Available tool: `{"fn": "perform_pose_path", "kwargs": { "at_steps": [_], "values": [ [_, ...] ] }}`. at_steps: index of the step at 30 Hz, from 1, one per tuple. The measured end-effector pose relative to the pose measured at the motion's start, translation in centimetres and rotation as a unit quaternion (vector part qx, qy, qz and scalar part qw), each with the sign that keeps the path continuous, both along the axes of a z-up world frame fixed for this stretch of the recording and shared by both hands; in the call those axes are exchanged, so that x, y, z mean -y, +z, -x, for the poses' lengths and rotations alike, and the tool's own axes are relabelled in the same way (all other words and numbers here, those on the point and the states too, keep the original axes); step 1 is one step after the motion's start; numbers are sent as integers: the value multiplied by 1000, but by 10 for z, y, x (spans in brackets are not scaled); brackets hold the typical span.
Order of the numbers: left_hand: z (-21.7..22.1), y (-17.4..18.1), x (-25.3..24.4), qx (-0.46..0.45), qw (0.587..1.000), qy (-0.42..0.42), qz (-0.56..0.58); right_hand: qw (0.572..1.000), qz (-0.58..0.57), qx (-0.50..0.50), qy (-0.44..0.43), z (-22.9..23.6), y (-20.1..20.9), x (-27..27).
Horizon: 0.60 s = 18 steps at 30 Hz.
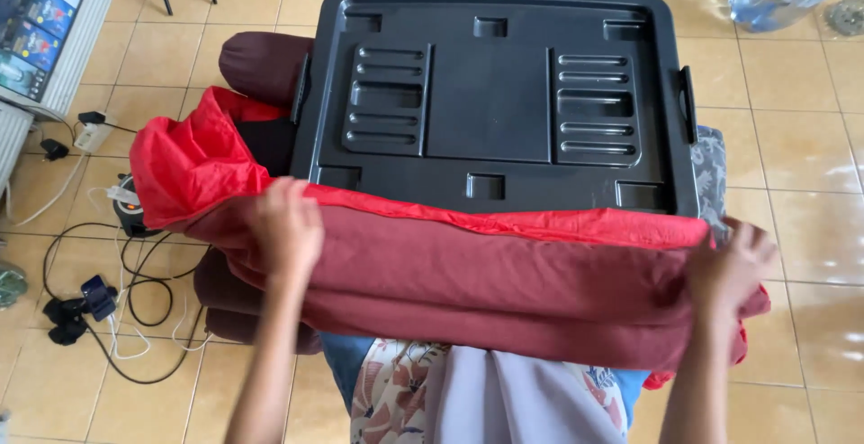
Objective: The person unrolls a red sleeping bag on top of a black plastic bin, spreads it out flat, and then folds it back up into a smaller rectangular shape.
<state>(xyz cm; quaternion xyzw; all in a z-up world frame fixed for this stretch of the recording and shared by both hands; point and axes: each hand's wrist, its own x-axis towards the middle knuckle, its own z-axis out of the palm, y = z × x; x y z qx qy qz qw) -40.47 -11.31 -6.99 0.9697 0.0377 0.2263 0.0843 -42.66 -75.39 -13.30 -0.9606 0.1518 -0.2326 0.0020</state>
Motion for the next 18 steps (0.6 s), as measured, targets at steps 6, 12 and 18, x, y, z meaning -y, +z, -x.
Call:
{"fn": "perform_pose_path", "kwargs": {
  "at_steps": [6, 12, 18],
  "values": [
    [52, -49, 174, -27, 974, -196, 108, 941, -55, -73, 326, 32, 27, -216],
    [58, -99, 133, -100, 986, -134, 14, 906, -41, -252, 338, 45, -20, -199],
    [45, -108, 74, -98, 994, -47, -17, 920, -57, -346, 174, 33, -17, -129]
  ]
}}
